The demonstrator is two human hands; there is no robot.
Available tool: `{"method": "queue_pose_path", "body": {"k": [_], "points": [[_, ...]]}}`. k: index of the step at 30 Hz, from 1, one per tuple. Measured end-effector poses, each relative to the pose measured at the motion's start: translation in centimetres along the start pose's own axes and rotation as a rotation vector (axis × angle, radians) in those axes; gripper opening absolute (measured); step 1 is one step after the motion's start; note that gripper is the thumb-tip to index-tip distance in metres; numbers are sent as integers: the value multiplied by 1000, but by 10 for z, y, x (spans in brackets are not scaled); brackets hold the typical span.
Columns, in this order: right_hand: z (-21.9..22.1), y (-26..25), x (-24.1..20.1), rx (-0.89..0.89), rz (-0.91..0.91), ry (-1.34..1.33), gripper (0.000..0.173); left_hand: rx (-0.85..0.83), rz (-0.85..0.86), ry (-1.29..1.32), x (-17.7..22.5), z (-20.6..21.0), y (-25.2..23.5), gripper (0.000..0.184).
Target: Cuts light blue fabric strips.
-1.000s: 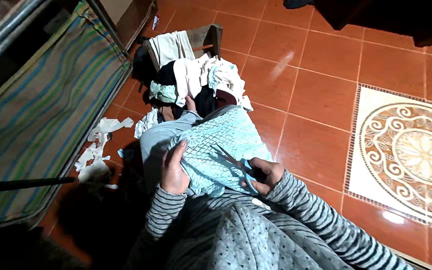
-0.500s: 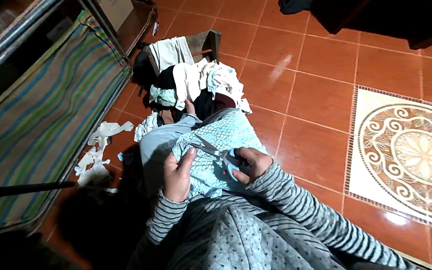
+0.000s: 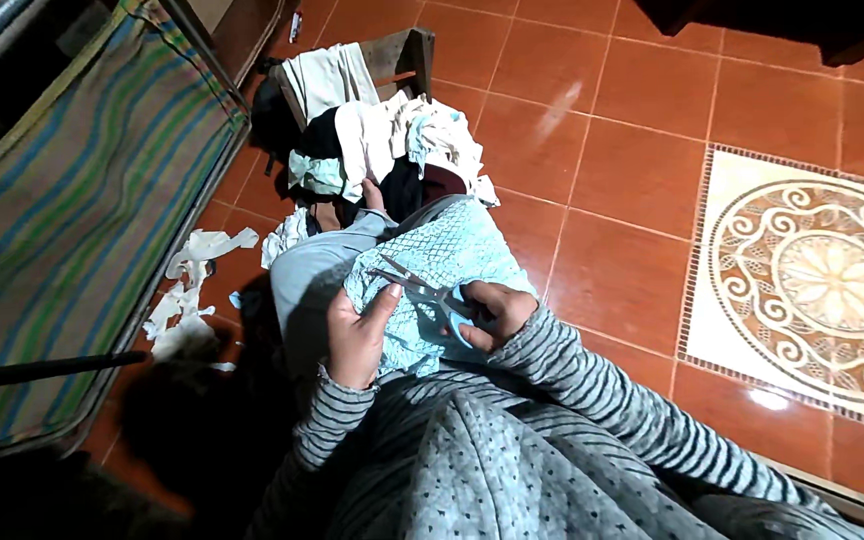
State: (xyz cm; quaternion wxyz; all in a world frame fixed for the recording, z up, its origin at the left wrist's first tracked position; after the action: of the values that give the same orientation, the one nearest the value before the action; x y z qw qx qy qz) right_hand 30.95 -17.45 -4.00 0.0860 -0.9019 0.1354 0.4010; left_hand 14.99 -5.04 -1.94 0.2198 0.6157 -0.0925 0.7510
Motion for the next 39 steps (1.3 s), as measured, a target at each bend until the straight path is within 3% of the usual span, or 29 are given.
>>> {"method": "queue_pose_path", "body": {"k": [11, 39], "points": [[6, 2, 3, -57, 46, -66, 53, -7, -46, 13, -4, 3, 1, 31], [11, 5, 1, -144, 117, -183, 46, 1, -69, -4, -6, 6, -1, 37]]}}
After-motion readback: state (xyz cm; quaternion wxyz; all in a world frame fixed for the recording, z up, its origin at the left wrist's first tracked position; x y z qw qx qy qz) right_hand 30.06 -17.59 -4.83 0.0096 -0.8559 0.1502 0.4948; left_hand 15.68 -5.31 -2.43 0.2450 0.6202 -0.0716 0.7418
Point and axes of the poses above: each hand's wrist, its own y-axis away from the middle knuckle, its own z-axis out of the palm, x = y × z, the point moved 3 cm from there along -y, towards the middle knuckle, and after that the axes turned 1 degree about -x, right-handed, at the moved point
